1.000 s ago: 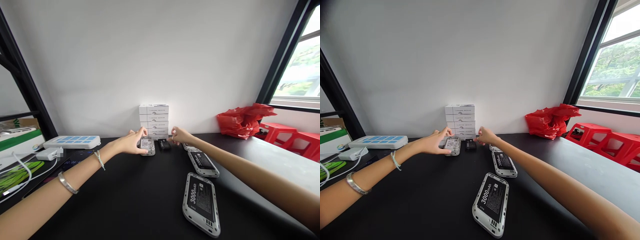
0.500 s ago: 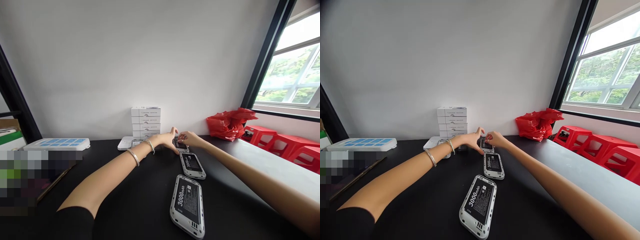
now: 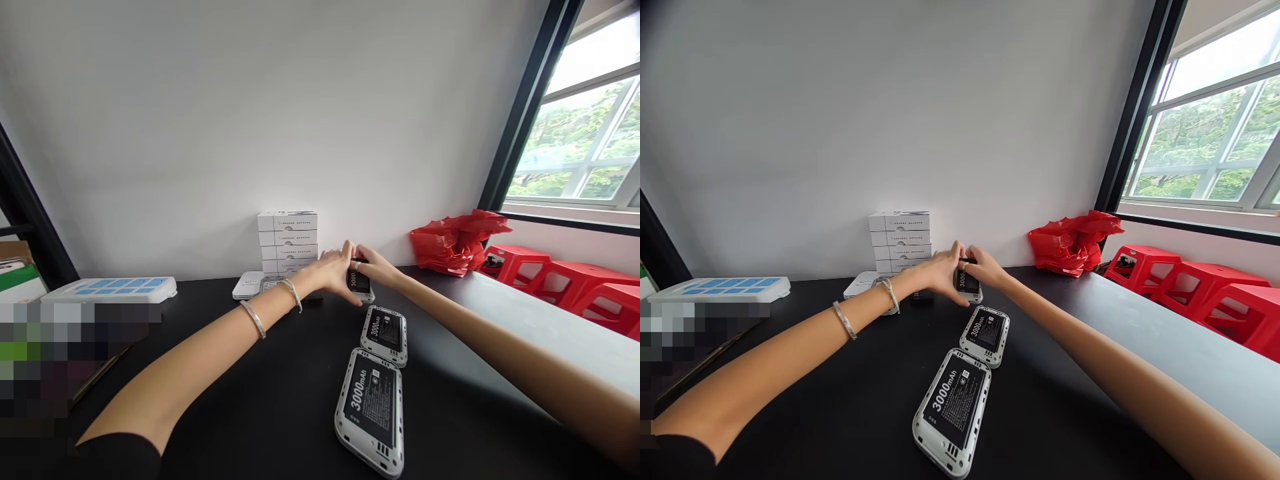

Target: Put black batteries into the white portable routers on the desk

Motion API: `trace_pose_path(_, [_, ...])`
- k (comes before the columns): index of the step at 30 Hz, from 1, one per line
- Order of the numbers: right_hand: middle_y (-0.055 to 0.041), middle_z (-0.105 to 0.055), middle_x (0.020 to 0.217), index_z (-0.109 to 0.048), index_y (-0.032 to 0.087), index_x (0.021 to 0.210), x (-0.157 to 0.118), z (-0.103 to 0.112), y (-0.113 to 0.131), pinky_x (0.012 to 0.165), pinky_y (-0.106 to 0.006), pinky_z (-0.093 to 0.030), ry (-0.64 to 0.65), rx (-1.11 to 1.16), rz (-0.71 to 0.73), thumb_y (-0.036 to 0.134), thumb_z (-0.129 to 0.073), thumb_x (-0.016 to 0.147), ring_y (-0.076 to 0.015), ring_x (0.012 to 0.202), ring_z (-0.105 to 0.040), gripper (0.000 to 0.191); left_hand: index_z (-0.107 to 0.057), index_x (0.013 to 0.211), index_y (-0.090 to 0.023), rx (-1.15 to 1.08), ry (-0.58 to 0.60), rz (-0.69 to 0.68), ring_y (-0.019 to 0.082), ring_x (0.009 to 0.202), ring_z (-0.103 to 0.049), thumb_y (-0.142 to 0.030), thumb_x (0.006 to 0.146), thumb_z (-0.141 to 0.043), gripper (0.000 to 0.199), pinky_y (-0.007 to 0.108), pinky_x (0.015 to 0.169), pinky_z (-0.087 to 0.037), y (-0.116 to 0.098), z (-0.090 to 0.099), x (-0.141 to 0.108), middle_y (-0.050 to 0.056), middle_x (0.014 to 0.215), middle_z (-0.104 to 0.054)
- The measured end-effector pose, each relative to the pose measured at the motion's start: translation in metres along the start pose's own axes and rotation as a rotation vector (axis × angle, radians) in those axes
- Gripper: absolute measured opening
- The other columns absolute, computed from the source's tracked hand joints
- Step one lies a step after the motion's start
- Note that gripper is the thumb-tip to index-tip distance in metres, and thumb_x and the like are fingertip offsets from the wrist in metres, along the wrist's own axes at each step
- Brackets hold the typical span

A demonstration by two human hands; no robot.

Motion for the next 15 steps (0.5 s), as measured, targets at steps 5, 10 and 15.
trace_pose_path(5, [0.0003, -0.059, 0.088, -0.038, 0.025, 0.106, -0.020, 0.008, 0.045, 0.070, -0.029, -0.046, 0.142, 0.263, 0.208, 0.034, -0.068, 0.071, -0.0172, 0.081, -0.057, 0.046, -0.025, 0.110, -0.021, -0.095, -0.103, 0.120, 0.030, 0.098, -0.054, -0.061, 0.041, -0.077, 0.095, 0.039, 0.076, -0.047, 0.011, 0.029, -0.036, 0.011, 0.111, -0.049])
trace_pose_path(10, [0.0033, -0.062, 0.075, -0.040, 0.024, 0.112, -0.008, -0.007, 0.046, 0.064, -0.026, -0.050, 0.138, 0.473, -0.093, 0.040, -0.070, 0.073, -0.0121, 0.065, -0.060, 0.052, -0.024, 0.106, -0.023, -0.172, -0.061, 0.219, 0.030, 0.112, -0.048, -0.062, 0.045, -0.077, 0.090, 0.038, 0.084, -0.046, 0.037, 0.046, -0.090, 0.013, 0.117, -0.046])
trace_pose_path(15, [0.0000, -0.063, 0.061, -0.054, 0.017, 0.078, 0.010, -0.043, 0.028, 0.057, -0.025, -0.053, 0.320, 0.355, -0.272, 0.033, -0.078, 0.064, -0.0131, 0.057, -0.061, 0.033, -0.028, 0.102, -0.024, -0.151, 0.030, 0.339, 0.028, 0.110, -0.050, -0.059, 0.055, -0.073, 0.074, 0.038, 0.085, -0.045, 0.061, 0.055, -0.133, 0.011, 0.119, -0.049])
Point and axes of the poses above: each hand's wrist, its own x-axis towards the middle knuckle, its own z-axis out of the back of the hand, y = z × x, the point moved 2 cm from there along x, towards the middle knuckle
